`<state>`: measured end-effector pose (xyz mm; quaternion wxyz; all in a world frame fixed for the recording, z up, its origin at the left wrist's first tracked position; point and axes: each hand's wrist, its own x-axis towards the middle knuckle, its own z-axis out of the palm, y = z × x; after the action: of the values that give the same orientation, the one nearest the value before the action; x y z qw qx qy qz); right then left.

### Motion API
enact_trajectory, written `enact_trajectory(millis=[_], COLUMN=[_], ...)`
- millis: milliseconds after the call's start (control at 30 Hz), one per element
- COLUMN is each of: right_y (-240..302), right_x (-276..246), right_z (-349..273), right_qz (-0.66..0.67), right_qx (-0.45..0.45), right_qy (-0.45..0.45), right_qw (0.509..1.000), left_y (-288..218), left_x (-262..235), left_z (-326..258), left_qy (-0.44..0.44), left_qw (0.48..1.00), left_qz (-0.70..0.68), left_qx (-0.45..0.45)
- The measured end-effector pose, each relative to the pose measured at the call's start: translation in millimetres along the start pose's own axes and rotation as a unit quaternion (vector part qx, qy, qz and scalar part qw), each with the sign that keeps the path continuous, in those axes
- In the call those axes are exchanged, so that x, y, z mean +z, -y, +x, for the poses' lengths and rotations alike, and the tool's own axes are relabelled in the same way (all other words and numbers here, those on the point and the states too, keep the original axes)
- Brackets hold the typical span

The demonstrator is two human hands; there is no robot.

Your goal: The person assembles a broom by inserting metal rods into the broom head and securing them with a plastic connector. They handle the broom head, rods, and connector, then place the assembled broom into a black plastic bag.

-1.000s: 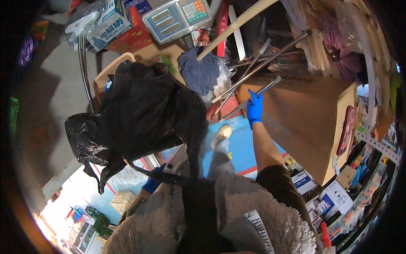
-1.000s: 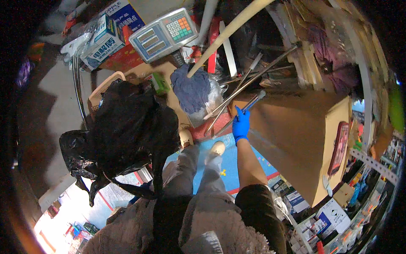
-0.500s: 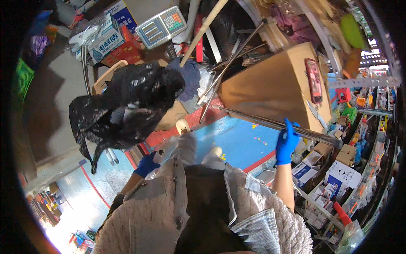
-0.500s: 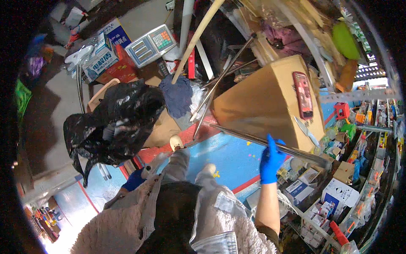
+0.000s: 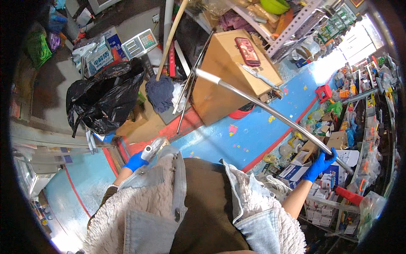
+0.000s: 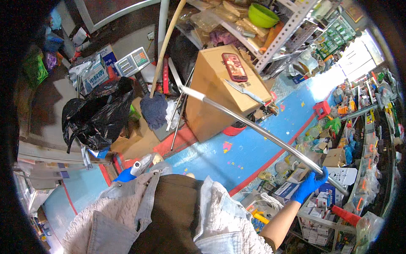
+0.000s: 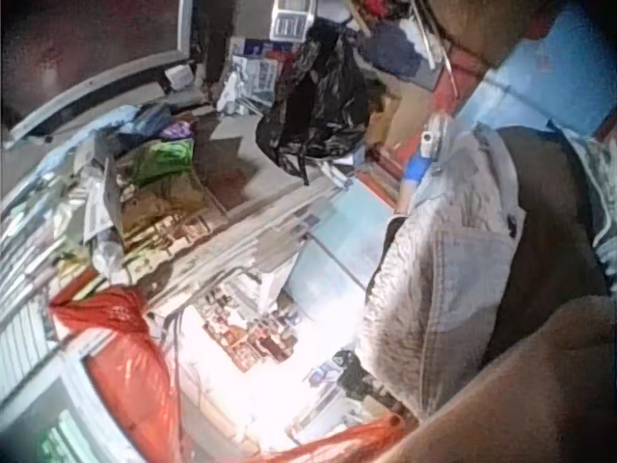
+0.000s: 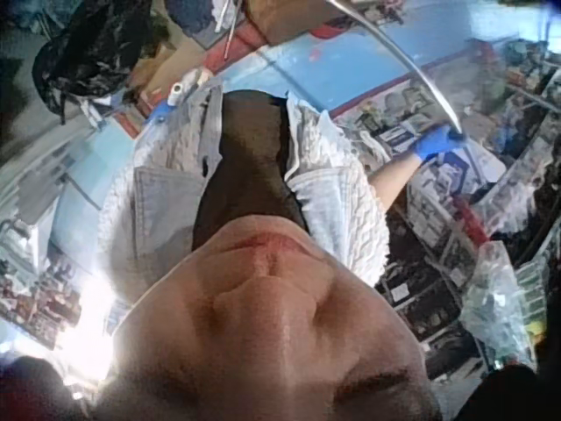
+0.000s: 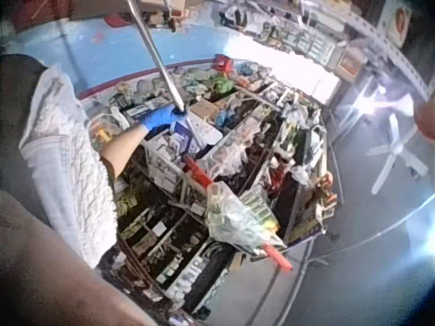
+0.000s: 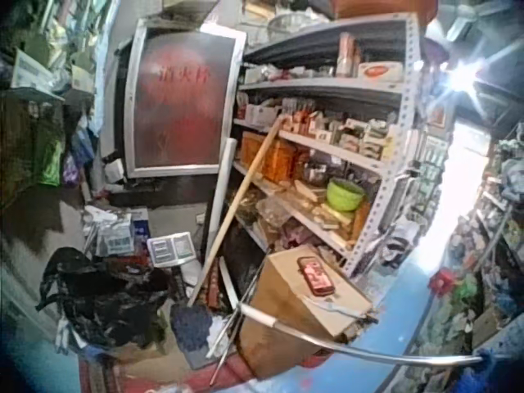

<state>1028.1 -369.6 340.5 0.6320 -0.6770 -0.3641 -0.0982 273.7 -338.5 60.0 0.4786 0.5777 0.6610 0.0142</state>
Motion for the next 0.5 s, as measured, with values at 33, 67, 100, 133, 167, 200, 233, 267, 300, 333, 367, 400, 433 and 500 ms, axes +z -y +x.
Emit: enact_trajectory(millis=[33, 67, 100, 133, 167, 200, 233, 267, 300, 333, 367, 400, 433, 500], right_y=[-10.9, -23.7, -37.0, -49.3, -57.1, -65.7, -69.4, -74.4, -72.0, -69.2, -63.3, -55.4, -45.7, -22.8], right_x=[-19.6, -34.4, -45.5, -52.5, -60.2, -58.2, -58.2, -44.8, -39.3, -25.4, -14.2, -2.5, 8.0, 24.9], right_z=[1.9, 0.0, -5.5, -11.0, -15.0, -24.9, -37.6, -62.9, -79.1, -92.9, -99.4, -104.0, -106.8, -108.6], right_qz=[-0.001, 0.023, 0.012, 0.01, -0.01, -0.103, -0.193, -0.213, -0.173, -0.213, -0.26, -0.228, -0.168, -0.075], right_qx=[-0.014, -0.007, 0.079, 0.138, 0.227, 0.22, 0.245, 0.198, 0.222, 0.174, 0.167, 0.184, 0.176, 0.2], right_qy=[-0.012, -0.033, -0.017, 0.013, 0.017, 0.161, 0.259, 0.268, 0.331, 0.368, 0.396, 0.375, 0.355, 0.314], right_qw=[1.0, 0.999, 0.997, 0.99, 0.974, 0.957, 0.914, 0.918, 0.901, 0.888, 0.865, 0.88, 0.903, 0.925], left_y=[-3.6, -8.3, -15.0, -22.9, -32.5, -43.3, -56.9, -69.9, -83.2, -95.8, -107.4, -117.4, -124.6, -136.2], left_x=[2.3, 3.5, 3.7, 2.1, -0.3, -3.8, -5.1, -7.3, -9.2, -10.8, -12.7, -13.4, -14.0, -13.3], left_z=[3.4, 5.1, 7.1, 7.4, 7.0, 5.3, 5.7, 4.3, 3.0, 1.7, 0.4, -1.7, -5.9, -11.2], left_qy=[-0.001, 0.017, -0.003, -0.001, 0.001, -0.019, -0.027, -0.04, -0.058, -0.055, -0.045, -0.048, -0.056, -0.065], left_qw=[1.0, 0.999, 0.999, 0.999, 0.996, 0.993, 0.992, 0.992, 0.989, 0.99, 0.991, 0.99, 0.99, 0.985], left_qz=[-0.006, -0.032, -0.017, 0.026, 0.071, 0.084, 0.065, 0.066, 0.061, 0.055, 0.046, 0.05, 0.053, 0.023], left_qx=[0.011, -0.005, 0.033, 0.045, 0.058, 0.078, 0.101, 0.098, 0.118, 0.117, 0.117, 0.124, 0.121, 0.158])
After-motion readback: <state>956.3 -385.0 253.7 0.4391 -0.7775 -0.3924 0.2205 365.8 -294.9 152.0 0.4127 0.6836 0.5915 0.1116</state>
